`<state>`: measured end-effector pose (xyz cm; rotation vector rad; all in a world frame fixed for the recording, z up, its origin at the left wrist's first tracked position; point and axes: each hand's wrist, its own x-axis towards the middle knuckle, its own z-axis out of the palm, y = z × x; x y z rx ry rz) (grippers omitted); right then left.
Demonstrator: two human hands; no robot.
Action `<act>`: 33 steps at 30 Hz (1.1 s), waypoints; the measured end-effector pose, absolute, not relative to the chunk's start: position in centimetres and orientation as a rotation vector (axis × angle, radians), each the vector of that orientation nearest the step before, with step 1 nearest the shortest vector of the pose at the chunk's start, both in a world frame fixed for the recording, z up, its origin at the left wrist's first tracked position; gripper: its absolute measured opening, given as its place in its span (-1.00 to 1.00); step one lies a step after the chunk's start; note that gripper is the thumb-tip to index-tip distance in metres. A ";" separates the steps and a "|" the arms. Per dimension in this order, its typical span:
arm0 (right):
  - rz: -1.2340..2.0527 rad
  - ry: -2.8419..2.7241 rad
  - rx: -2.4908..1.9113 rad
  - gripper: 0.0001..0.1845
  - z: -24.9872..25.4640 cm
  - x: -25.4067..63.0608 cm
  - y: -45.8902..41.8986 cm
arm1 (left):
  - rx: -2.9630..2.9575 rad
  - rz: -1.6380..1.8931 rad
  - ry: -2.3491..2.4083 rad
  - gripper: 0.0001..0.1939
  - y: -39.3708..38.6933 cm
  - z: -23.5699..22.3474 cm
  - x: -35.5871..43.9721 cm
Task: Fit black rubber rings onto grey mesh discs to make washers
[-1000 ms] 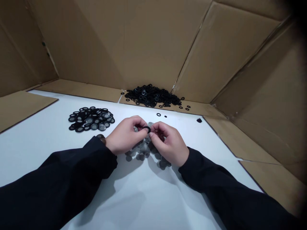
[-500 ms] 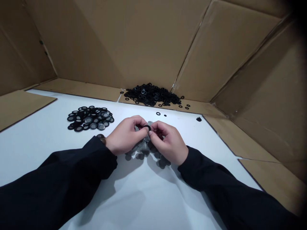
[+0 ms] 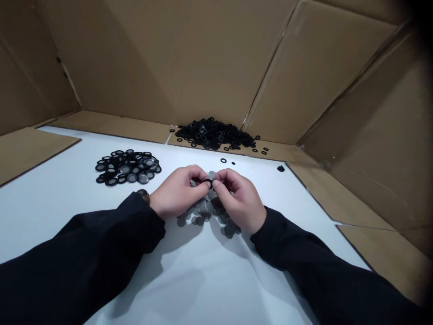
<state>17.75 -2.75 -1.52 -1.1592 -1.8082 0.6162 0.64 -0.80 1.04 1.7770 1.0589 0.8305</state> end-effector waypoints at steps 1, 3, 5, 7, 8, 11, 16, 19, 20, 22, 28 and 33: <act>0.621 -1.814 -1.162 -0.91 -1.5 17.7 -2.8 | 1.775 0.840 1.064 -0.85 -0.8 1.0 0.6; 0.618 -1.832 -1.161 -0.92 -1.6 17.7 -2.8 | 1.759 0.853 1.069 -0.84 -0.7 1.0 0.6; 0.601 -1.844 -1.163 -0.93 -1.6 17.7 -2.8 | 1.759 0.856 1.066 -0.84 -0.7 0.9 0.6; 0.589 -1.845 -1.175 -0.94 -1.6 17.6 -2.7 | 1.788 0.866 1.071 -0.85 -0.7 0.8 0.5; 0.590 -1.849 -1.181 -0.94 -1.5 17.6 -2.7 | 1.811 0.873 1.075 -0.85 -0.6 0.8 0.5; 0.597 -1.868 -1.190 -0.94 -1.4 17.6 -2.6 | 1.862 0.878 1.085 -0.85 -0.6 0.8 0.6; 0.608 -1.846 -1.183 -0.94 -1.4 17.8 -2.6 | 1.860 0.864 1.064 -0.84 -0.6 0.7 0.5; 0.612 -1.857 -1.175 -0.92 -1.5 17.9 -2.6 | 1.850 0.852 1.052 -0.84 -0.6 0.7 0.4; 0.609 -1.866 -1.174 -0.92 -1.5 17.9 -2.6 | 1.847 0.856 1.060 -0.85 -0.6 0.7 0.4; 0.599 -1.879 -1.174 -0.92 -1.4 17.9 -2.6 | 1.849 0.871 1.081 -0.86 -0.6 0.7 0.4; 0.549 -1.884 -1.166 -0.95 -1.4 17.9 -2.6 | 1.843 0.865 1.097 -0.84 -0.6 0.8 0.5; 0.453 -1.942 -1.107 -0.87 -1.8 18.0 -2.4 | 1.785 0.840 1.111 -0.85 -0.5 0.9 0.6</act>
